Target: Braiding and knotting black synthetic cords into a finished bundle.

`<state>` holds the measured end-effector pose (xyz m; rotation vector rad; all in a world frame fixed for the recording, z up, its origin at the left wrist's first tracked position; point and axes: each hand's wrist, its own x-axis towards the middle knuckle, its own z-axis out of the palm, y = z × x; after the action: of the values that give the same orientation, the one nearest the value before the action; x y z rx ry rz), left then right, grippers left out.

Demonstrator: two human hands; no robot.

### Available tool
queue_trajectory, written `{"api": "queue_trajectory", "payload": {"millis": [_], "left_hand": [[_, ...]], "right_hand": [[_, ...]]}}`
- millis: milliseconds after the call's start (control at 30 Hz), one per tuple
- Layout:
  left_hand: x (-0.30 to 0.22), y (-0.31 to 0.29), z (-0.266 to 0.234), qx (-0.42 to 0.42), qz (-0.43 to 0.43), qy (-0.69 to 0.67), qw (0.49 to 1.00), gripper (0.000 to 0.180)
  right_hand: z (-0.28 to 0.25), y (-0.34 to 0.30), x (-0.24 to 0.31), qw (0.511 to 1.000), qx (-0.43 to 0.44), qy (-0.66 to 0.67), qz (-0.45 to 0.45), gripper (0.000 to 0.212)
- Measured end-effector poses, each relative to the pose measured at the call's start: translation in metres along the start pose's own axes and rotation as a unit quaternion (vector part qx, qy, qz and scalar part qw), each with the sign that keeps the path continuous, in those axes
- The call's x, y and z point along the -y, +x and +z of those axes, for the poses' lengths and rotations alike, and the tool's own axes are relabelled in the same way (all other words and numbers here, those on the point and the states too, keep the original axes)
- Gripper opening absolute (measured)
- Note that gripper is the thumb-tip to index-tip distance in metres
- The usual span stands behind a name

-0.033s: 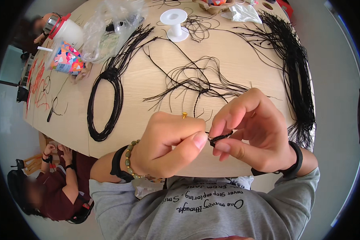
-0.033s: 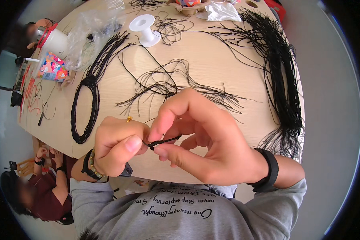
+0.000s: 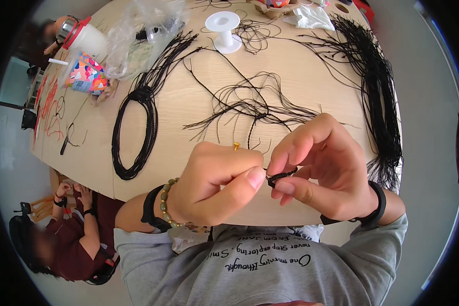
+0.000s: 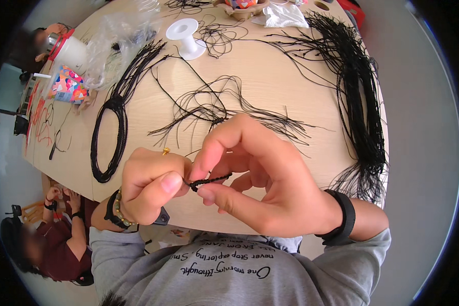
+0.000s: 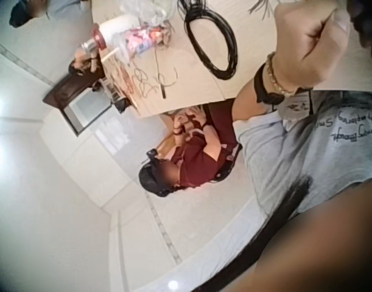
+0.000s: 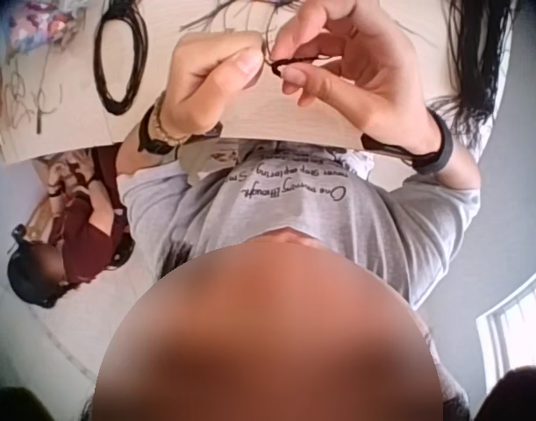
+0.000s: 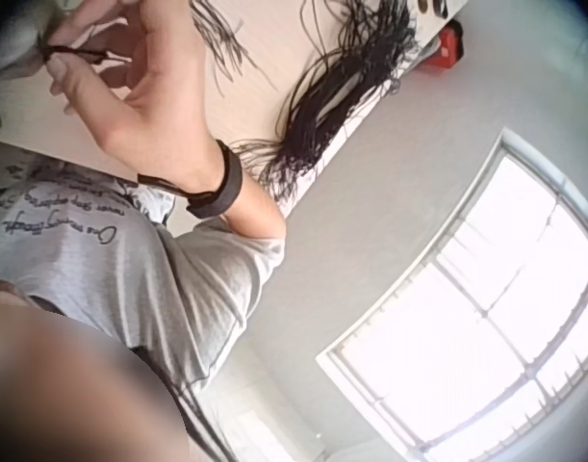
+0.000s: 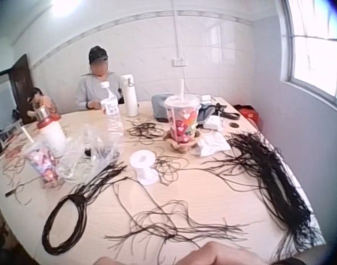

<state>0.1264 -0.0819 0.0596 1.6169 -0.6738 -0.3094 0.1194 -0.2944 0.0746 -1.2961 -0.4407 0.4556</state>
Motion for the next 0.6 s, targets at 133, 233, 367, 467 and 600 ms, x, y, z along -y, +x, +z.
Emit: {"api": "queue_trajectory", "payload": {"millis": [133,233,367,467,600], "left_hand": [[-0.0027,0.0009,0.0022,-0.028,-0.014,-0.004,0.999,0.028],[-0.0024,0.0027,0.0023,-0.039,-0.018,0.016,0.999,0.027],[-0.0038,0.0046,0.0032,-0.044,0.036,0.091,0.994,0.025],[-0.0003,0.0068,0.0070,-0.074,0.100,0.130,0.984,0.021],[-0.0038,0.0099,0.0058,-0.042,0.108,0.170,0.979,0.013]], "right_hand": [[0.0012,-0.0010,0.0041,0.999,-0.004,0.005,0.045,0.032],[0.0014,-0.0015,0.0056,0.997,-0.008,0.024,0.074,0.031],[0.0036,-0.0047,0.0042,0.998,-0.026,0.020,0.052,0.032],[0.0038,-0.0058,0.0014,0.999,-0.032,-0.016,0.018,0.033],[0.0000,-0.0021,-0.0040,0.991,-0.046,-0.103,-0.067,0.025]]}}
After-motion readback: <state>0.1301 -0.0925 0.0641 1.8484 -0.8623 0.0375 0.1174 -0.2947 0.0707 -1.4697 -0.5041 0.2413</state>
